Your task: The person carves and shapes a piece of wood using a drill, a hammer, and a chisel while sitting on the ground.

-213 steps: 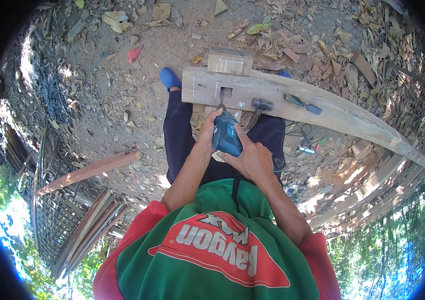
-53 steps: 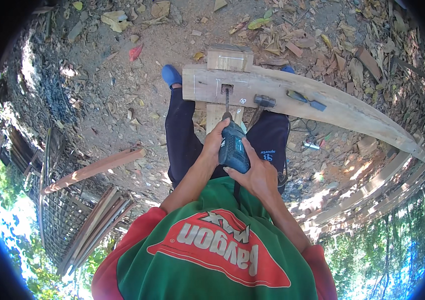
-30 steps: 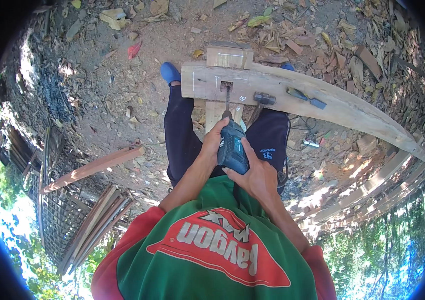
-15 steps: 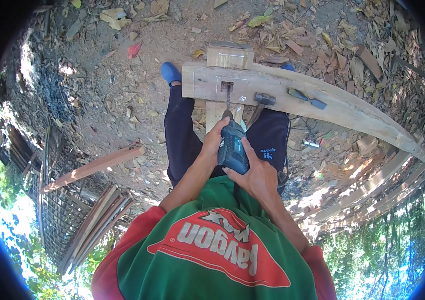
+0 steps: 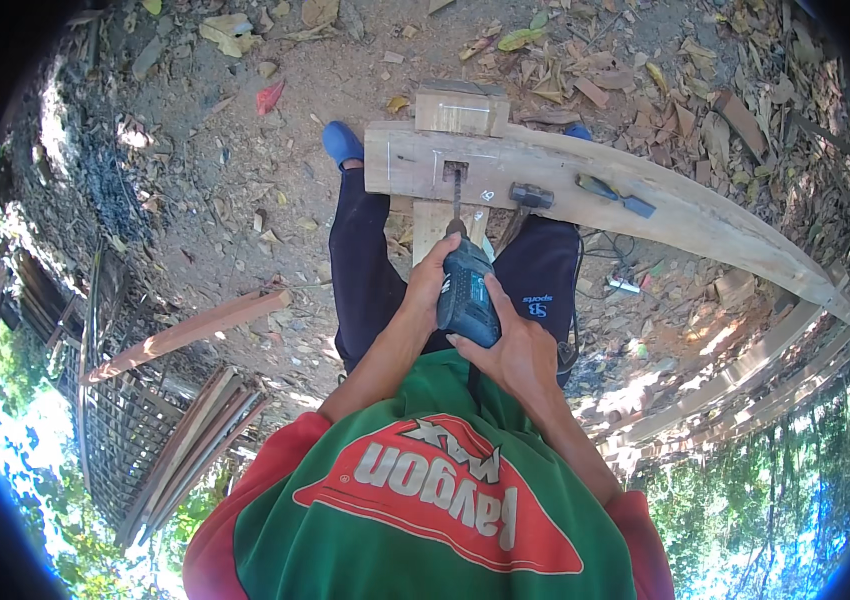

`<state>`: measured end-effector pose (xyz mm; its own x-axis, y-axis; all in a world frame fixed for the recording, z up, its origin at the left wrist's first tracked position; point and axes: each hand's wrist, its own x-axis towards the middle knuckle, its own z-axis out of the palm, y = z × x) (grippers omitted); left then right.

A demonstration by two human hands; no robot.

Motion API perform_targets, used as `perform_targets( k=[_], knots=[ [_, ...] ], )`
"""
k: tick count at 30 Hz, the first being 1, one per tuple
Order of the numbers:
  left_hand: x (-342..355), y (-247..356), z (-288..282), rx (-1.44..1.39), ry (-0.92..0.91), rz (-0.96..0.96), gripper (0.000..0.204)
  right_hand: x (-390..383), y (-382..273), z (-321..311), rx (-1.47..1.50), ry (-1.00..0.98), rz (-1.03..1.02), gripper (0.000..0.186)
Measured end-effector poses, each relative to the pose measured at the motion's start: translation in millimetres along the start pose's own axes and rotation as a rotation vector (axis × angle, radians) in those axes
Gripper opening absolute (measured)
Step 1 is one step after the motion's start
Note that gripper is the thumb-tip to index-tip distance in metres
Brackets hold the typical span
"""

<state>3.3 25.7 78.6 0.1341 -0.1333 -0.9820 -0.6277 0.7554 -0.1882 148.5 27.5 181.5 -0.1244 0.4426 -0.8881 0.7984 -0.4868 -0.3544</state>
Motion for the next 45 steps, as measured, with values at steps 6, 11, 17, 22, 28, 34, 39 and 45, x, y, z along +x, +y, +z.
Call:
perform_targets(
  k=[6, 11, 17, 22, 28, 34, 39, 45],
  knots=[
    [-1.7, 1.1, 0.1, -0.004, -0.01, -0.012, 0.036, 1.2, -3.6, -3.1, 0.0, -0.013, 0.013, 0.094],
    [-0.3, 1.8, 0.1, 0.009, -0.007, -0.011, 0.036, 0.9, -4.9, -4.5, -0.009, -0.009, 0.014, 0.094],
    [3.0, 0.8, 0.4, 0.005, -0.013, -0.019, 0.036, 1.8, -8.1, -8.9, 0.01, -0.073, 0.09, 0.096],
    [10.2, -2.8, -2.8, -0.014, -0.045, -0.021, 0.037, 2.4, -3.0, -5.8, -0.004, -0.013, 0.01, 0.094],
    [9.2, -2.2, -2.0, 0.002, -0.023, -0.025, 0.036, 2.0, -4.3, -7.0, 0.007, -0.025, 0.021, 0.094],
    [8.7, -1.7, -0.5, -0.007, -0.028, -0.023, 0.036, 1.5, -2.1, -5.2, 0.014, 0.0, 0.003, 0.095],
    [4.9, 0.1, 2.2, 0.01, -0.003, -0.024, 0.037, 3.4, -0.4, -5.4, 0.013, -0.02, 0.018, 0.094],
    [11.1, -0.7, 6.2, 0.015, 0.001, -0.005, 0.036, 6.5, 0.9, -11.1, 0.044, -0.042, 0.035, 0.095]
  ],
)
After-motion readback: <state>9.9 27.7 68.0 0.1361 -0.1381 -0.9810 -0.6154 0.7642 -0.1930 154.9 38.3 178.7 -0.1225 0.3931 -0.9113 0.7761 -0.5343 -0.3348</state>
